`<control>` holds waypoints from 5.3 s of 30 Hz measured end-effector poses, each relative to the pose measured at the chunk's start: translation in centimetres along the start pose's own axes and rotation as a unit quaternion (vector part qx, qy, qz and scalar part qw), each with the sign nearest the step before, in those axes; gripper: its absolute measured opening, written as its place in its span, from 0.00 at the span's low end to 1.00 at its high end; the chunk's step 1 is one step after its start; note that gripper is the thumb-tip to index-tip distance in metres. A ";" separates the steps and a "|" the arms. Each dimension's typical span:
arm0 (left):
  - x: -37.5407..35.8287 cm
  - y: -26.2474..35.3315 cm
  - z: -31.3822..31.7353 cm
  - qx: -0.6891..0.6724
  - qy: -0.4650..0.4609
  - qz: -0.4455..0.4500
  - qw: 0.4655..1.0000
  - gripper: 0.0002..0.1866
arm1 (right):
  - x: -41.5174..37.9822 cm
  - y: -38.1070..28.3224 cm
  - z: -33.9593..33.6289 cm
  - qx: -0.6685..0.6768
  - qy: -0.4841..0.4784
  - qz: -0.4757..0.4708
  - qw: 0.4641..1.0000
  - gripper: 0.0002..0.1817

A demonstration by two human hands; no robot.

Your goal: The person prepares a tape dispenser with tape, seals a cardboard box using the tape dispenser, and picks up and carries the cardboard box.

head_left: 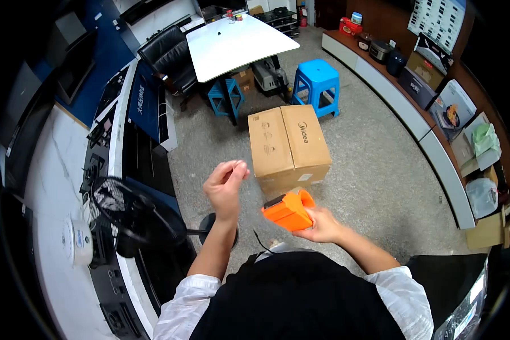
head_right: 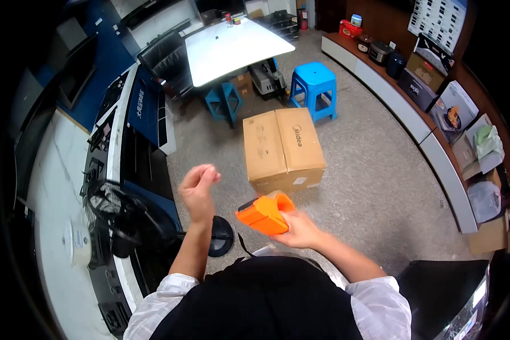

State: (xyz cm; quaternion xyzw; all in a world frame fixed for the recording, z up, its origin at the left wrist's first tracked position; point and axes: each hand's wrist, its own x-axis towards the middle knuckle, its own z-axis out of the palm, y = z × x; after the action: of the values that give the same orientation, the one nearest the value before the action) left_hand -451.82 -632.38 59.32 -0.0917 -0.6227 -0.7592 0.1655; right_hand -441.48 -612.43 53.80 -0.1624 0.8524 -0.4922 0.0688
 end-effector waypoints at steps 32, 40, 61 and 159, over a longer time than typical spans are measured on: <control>43.3 -43.3 9.1 -0.055 -0.099 -0.468 0.876 0.04 | 33.4 26.0 -11.6 0.060 -0.009 0.350 0.935 0.34; 48.2 -63.4 16.5 0.026 -0.133 -0.509 0.850 0.07 | 42.6 41.0 -6.0 0.201 0.167 0.435 0.862 0.32; 51.8 -87.4 18.0 0.040 -0.202 -0.519 0.830 0.07 | 53.6 59.4 -1.0 0.120 0.167 0.606 0.768 0.27; 46.5 -90.1 16.7 0.354 -0.690 -0.221 0.592 0.30 | 37.8 46.7 -4.0 0.130 0.047 0.671 0.728 0.29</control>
State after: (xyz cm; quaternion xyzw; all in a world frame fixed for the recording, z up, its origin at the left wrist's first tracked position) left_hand -529.03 -607.20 -3.64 -0.3819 -0.7717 -0.2027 -0.4665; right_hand -487.80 -600.52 17.20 0.4861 0.6692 -0.4305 0.3613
